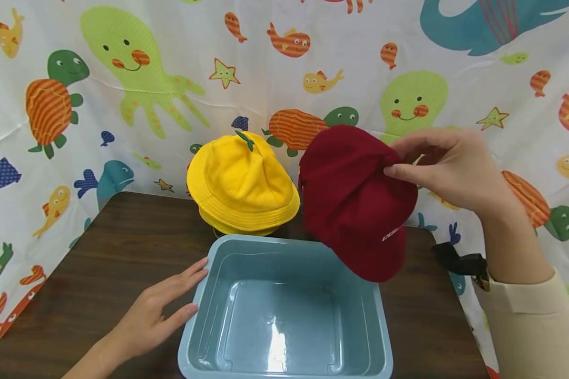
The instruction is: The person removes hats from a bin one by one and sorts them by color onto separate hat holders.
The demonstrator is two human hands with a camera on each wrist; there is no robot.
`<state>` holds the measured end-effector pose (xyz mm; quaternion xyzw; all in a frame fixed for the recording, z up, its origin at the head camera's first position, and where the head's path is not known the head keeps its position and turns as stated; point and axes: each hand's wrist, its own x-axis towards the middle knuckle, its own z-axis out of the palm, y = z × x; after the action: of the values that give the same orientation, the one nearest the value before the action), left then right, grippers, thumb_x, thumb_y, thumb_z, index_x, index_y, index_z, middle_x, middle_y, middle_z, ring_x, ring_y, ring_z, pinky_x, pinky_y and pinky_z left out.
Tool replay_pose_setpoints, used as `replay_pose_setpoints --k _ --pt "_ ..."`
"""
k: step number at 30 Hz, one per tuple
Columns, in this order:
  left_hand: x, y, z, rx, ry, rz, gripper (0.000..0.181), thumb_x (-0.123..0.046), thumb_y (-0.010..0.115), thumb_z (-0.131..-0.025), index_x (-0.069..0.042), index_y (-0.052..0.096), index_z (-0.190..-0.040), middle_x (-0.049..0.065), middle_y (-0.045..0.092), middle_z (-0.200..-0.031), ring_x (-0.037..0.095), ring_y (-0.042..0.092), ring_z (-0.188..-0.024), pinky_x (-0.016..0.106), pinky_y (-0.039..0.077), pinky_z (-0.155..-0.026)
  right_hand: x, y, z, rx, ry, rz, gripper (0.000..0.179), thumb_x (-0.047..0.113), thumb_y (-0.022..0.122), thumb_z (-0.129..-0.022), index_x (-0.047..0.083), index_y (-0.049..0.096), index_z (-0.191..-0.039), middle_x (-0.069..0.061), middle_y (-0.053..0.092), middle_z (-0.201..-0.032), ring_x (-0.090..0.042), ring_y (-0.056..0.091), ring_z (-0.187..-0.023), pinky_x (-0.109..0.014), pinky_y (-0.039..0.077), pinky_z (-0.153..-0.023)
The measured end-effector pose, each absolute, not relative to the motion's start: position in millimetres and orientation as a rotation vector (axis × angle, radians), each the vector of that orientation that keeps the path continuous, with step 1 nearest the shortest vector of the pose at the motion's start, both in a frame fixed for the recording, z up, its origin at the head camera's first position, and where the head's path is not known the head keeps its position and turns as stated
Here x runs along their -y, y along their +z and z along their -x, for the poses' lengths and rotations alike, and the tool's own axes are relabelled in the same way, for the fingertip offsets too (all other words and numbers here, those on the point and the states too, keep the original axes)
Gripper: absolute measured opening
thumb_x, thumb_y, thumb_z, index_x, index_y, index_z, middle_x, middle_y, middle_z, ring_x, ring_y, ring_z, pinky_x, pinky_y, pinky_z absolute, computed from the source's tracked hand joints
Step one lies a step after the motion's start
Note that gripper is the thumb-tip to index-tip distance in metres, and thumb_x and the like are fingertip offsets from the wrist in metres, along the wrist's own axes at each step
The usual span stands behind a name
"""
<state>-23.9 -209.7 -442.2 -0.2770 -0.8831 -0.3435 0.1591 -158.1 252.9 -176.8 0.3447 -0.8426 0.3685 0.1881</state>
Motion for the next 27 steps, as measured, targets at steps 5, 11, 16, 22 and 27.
replay_pose_setpoints --k 5,11,16,22,27 --pt "209.9 -442.4 24.6 2.515 -0.973 0.800 0.068 -0.013 0.078 -0.091 -0.013 0.053 -0.155 0.002 0.047 -0.162 0.019 0.057 -0.138 0.046 0.055 -0.100 -258.6 -171.3 161.2 2.416 0.957 -0.862 0.026 -0.016 0.083 -0.078 -0.006 0.078 -0.101 0.002 0.075 -0.087 -0.007 0.070 -0.065 -0.011 0.052 -0.061" --pt "210.0 -441.6 24.5 2.514 -0.972 0.803 0.069 -0.014 0.078 -0.092 -0.014 0.053 -0.155 0.002 0.047 -0.162 0.019 0.058 -0.137 0.047 0.056 -0.099 -265.8 -169.3 171.3 2.438 0.847 -0.801 0.026 -0.011 0.085 -0.080 -0.003 0.079 -0.103 0.013 0.074 -0.086 -0.001 0.069 -0.067 -0.007 0.051 -0.065" --pt "209.5 -440.7 24.2 2.529 -0.986 0.792 0.069 -0.014 0.078 -0.092 -0.014 0.052 -0.156 0.000 0.046 -0.163 0.019 0.057 -0.138 0.046 0.054 -0.101 -270.6 -168.0 180.6 2.471 0.819 -0.730 0.023 -0.005 0.084 -0.084 0.000 0.080 -0.106 0.020 0.072 -0.086 0.002 0.066 -0.072 -0.005 0.050 -0.069" --pt "209.2 -440.9 24.4 2.535 -0.991 0.789 0.069 -0.014 0.078 -0.092 -0.014 0.053 -0.155 0.000 0.046 -0.163 0.020 0.057 -0.138 0.049 0.055 -0.100 -277.2 -167.1 189.4 2.534 0.852 -0.625 0.022 0.005 0.084 -0.088 0.004 0.081 -0.110 0.022 0.072 -0.086 0.002 0.065 -0.076 -0.004 0.048 -0.069" --pt "209.2 -441.2 24.6 2.523 -0.972 0.797 0.069 -0.014 0.078 -0.091 -0.014 0.053 -0.155 0.001 0.047 -0.162 0.019 0.058 -0.137 0.046 0.055 -0.101 -281.3 -170.7 198.0 2.558 0.849 -0.601 0.023 0.009 0.082 -0.091 0.004 0.079 -0.113 0.023 0.071 -0.087 0.000 0.063 -0.081 -0.005 0.047 -0.070"
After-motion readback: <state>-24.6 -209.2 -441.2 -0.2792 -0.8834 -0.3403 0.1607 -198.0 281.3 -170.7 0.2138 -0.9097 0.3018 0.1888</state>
